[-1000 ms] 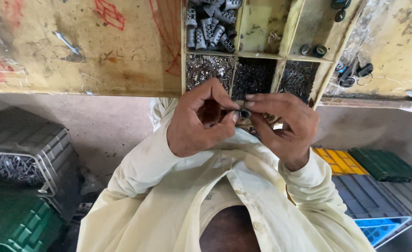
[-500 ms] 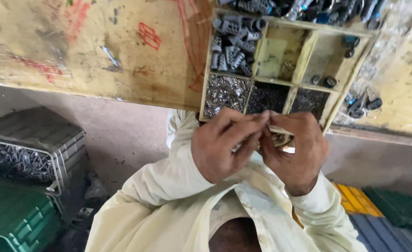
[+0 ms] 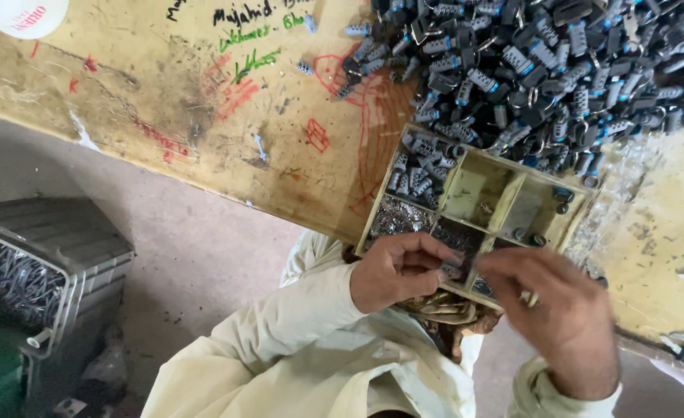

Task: The person assembles keys by hand, inserting small metal pins into key bodies and attaching blue plastic caps. They repeatedly pick parts from a compartmentalized wooden tray and place finished keys on the table.

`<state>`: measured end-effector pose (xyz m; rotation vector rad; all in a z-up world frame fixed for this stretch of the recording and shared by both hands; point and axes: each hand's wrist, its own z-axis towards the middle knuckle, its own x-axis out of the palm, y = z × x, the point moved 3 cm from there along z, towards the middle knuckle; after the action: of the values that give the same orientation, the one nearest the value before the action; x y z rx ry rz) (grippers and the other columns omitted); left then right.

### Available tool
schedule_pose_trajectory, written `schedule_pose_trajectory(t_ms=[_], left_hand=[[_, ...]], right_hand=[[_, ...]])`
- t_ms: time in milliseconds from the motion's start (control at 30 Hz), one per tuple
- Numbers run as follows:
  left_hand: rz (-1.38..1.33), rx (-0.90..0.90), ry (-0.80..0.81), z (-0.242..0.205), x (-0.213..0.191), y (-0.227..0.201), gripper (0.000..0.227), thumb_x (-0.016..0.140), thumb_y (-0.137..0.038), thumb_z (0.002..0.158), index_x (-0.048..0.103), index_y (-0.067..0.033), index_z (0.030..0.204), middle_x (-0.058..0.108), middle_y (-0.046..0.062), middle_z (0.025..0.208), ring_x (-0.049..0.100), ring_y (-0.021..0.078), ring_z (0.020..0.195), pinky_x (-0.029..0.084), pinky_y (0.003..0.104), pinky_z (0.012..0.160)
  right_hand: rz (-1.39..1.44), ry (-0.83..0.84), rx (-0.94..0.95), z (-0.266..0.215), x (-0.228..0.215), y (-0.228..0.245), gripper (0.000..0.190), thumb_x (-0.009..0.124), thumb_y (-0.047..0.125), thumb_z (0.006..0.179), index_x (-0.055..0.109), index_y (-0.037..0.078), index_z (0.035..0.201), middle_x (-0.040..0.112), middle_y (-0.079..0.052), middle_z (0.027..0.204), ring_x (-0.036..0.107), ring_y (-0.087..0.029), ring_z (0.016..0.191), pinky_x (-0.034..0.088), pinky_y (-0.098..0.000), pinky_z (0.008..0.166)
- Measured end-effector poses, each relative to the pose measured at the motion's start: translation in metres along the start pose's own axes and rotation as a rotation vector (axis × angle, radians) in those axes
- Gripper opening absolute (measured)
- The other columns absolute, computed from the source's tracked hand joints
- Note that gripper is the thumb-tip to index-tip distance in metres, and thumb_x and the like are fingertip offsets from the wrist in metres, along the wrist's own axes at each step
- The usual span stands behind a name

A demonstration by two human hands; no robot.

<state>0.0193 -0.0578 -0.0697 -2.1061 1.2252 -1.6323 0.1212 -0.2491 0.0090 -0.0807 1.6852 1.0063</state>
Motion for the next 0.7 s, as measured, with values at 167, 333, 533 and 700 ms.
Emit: schedule_pose_trajectory(t_ms=[167,333,533,700], left_hand=[[0.278,0.203,-0.064,-0.007,0.0,-0.011,0.026,0.071,-0.009,0.096,0.065,0.0001,0.12,0.068,0.01,0.128,0.069,0.0183,0.12,0.056,0.034,0.109],[0.308,0.215,-0.073,-0.003,0.005,-0.018,0.025,0.072,-0.01,0.095,0.068,-0.0006,0.118,0.068,0.011,0.125,0.07,0.0191,0.117,0.058,0.034,0.107],[0.347,0.248,-0.051,-0.001,0.008,-0.021,0.024,0.072,-0.009,0.096,0.071,-0.0019,0.118,0.066,0.01,0.122,0.071,0.0201,0.116,0.058,0.033,0.108],[0.334,0.31,-0.058,-0.001,0.008,-0.022,0.024,0.071,-0.007,0.096,0.07,-0.002,0.119,0.064,0.01,0.125,0.07,0.0196,0.119,0.058,0.033,0.111]], right_hand=[[-0.632,-0.079,0.198,0.027,-0.001,-0.027,0.017,0.082,0.023,0.094,0.077,0.016,0.109,0.076,-0.004,0.108,0.074,-0.024,0.093,0.06,-0.0379,0.073],[-0.64,-0.058,0.247,0.029,0.001,-0.024,0.014,0.081,0.026,0.098,0.076,0.02,0.108,0.076,-0.001,0.102,0.074,-0.023,0.093,0.06,-0.0389,0.077],[-0.737,-0.171,0.25,0.034,-0.001,-0.025,0.024,0.084,0.027,0.087,0.078,0.021,0.109,0.077,-0.007,0.109,0.075,-0.028,0.091,0.061,-0.0389,0.064],[-0.749,-0.187,0.199,0.023,0.007,-0.041,0.01,0.078,0.028,0.101,0.073,0.024,0.108,0.075,0.001,0.113,0.074,-0.022,0.1,0.061,-0.0371,0.077]])
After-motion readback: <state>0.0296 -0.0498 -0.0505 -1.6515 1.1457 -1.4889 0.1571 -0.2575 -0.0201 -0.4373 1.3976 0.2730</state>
